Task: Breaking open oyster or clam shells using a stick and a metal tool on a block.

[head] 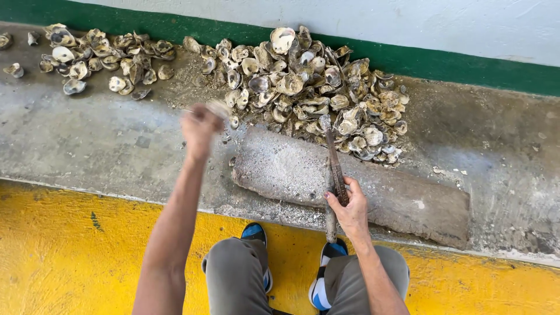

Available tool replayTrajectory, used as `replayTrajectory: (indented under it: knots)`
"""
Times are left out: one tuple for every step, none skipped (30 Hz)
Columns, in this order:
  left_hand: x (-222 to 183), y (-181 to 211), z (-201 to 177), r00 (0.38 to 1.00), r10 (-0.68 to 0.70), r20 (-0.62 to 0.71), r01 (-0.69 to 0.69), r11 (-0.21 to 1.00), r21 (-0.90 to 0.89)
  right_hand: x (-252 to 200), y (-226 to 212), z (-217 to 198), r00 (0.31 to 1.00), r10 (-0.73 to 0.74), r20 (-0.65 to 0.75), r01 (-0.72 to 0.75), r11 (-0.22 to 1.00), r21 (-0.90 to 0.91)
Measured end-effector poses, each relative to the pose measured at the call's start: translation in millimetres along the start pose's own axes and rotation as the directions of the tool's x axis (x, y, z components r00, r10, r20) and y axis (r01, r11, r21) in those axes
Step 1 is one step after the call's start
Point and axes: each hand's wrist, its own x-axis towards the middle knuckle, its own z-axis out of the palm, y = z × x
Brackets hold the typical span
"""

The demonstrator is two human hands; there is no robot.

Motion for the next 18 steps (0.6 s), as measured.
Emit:
replayTrajectory:
  knots:
    - [12.7,10.0,-6.4,1.0,-0.003,0.004,0.003,1.0,0.001,-1.2,-5.3,1.3,1.0,0.004,-0.003,-0.004,1.0,0.0]
    - [25.5,19.9,-12.7,0.963,0.107,-0.248,-0.107,0.994,0.014,-2.3,-10.6,2.6,0.999,0.046,-0.002,-0.046,0.999,0.011]
    - [40.2,30.6,-18.2,0.85,0.213,-0.482,-0.214,0.975,0.053,-1.2,-16.1,3.9,0.996,0.084,0.0,-0.084,0.996,0.022]
    - [34.8,30.2,-8.2,0.851,0.214,-0.479,-0.215,0.975,0.053,0.1,-12.9,2.9,0.996,0.084,-0.003,-0.084,0.996,0.023]
    - [29.2,30.1,0.5,0.835,0.428,-0.346,-0.373,0.902,0.216,0.6,-9.6,2.9,0.998,0.07,-0.001,-0.07,0.997,0.043]
    - [23.6,29.7,9.2,0.779,0.603,-0.173,-0.526,0.778,0.343,1.2,-6.1,3.1,0.998,0.055,0.001,-0.055,0.996,0.063]
    - [14.2,19.6,29.6,0.782,0.6,-0.169,-0.525,0.78,0.341,0.5,-7.2,4.3,0.998,0.06,-0.003,-0.06,0.996,0.063]
    - [4.6,9.4,49.8,0.849,0.528,0.01,-0.501,0.799,0.331,-0.1,-8.2,5.6,0.999,0.053,0.001,-0.052,0.992,0.116]
    - [-5.3,-1.2,72.2,0.877,0.441,0.192,-0.48,0.816,0.321,-0.2,-9.5,5.1,0.999,0.044,0.001,-0.043,0.985,0.165]
    - [-16.8,-7.6,95.6,0.878,0.437,0.196,-0.478,0.819,0.316,-1.9,-6.4,5.1,0.999,0.048,-0.005,-0.047,0.986,0.162]
    - [-26.8,-13.1,119.6,0.857,0.411,0.311,-0.511,0.759,0.403,-1.2,-3.9,4.6,0.999,0.047,0.0,-0.046,0.978,0.206]
    - [-37.1,-18.1,143.4,0.828,0.37,0.42,-0.549,0.686,0.477,-0.6,-1.5,4.3,0.999,0.045,0.004,-0.045,0.967,0.249]
    - [-41.2,-27.4,162.6,0.827,0.371,0.422,-0.55,0.689,0.472,-0.2,-2.1,3.7,0.999,0.046,-0.001,-0.044,0.969,0.245]
    - [-45.4,-36.6,181.8,0.802,0.354,0.482,-0.583,0.641,0.5,0.2,-2.5,3.1,0.998,0.066,-0.003,-0.063,0.963,0.262]
    - [-50.4,-46.2,199.0,0.777,0.329,0.537,-0.613,0.589,0.526,0.1,-2.6,3.5,0.996,0.087,0.0,-0.084,0.956,0.28]
    - [-49.3,-58.3,211.7,0.778,0.328,0.536,-0.611,0.592,0.525,1.5,-2.9,3.0,0.996,0.089,-0.001,-0.085,0.957,0.276]
    - [-49.7,-70.9,223.1,0.747,0.335,0.574,-0.658,0.496,0.566,1.1,-2.8,3.3,0.995,0.1,-0.003,-0.095,0.958,0.272]
    - [-50.3,-83.6,234.6,0.715,0.337,0.613,-0.698,0.394,0.598,0.7,-2.7,3.6,0.994,0.11,-0.006,-0.105,0.958,0.268]
